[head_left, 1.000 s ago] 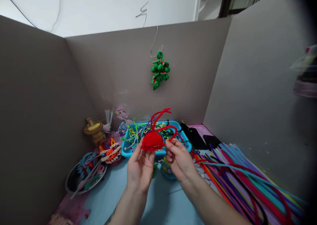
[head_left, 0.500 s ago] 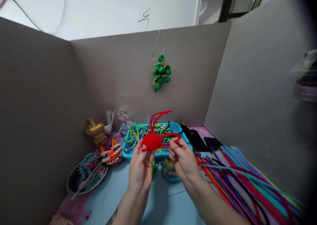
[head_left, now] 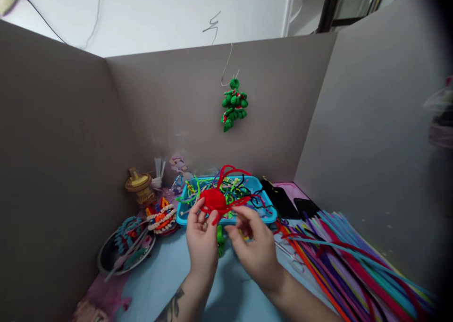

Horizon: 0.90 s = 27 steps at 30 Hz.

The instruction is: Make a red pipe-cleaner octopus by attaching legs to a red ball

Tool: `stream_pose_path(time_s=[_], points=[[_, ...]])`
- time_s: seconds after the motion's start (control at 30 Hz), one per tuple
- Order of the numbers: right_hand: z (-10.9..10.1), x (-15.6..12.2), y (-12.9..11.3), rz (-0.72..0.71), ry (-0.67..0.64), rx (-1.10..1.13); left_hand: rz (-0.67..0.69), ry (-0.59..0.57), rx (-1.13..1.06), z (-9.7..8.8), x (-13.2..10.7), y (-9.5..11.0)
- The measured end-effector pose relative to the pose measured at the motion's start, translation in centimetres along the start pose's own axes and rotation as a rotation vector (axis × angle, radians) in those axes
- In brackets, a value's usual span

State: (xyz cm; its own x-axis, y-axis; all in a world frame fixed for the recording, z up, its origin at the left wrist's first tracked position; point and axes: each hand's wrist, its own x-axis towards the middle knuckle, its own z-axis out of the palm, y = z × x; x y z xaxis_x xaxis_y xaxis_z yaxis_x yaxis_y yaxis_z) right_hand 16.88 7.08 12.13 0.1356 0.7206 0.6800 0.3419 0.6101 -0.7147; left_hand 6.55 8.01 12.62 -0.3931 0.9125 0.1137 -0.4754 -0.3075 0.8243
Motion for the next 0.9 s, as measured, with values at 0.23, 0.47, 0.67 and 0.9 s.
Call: stream_pose_path(time_s=[0.23, 0.47, 0.67, 0.9], points=[[0.0, -1.2, -1.7, -0.422, -0.300, -0.133, -0.047, -0.038, 0.021, -0.5, 0.2, -2.0], [-1.3, -1.6, -4.7, -0.845, -0.449, 0.103, -0.148, 0.003, -0.094, -0.9, 2.1, -1.9], [-2.6, 1.4, -1.2, -0.285, 0.004, -0.104, -0.126, -0.065, -0.092, -0.6, 1.5, -1.0], [-1.2, 2.2, 2.0, -0.197, -0.121, -0.201, -0.103, -0.095, -0.098, 0.1, 0.5, -0.5]])
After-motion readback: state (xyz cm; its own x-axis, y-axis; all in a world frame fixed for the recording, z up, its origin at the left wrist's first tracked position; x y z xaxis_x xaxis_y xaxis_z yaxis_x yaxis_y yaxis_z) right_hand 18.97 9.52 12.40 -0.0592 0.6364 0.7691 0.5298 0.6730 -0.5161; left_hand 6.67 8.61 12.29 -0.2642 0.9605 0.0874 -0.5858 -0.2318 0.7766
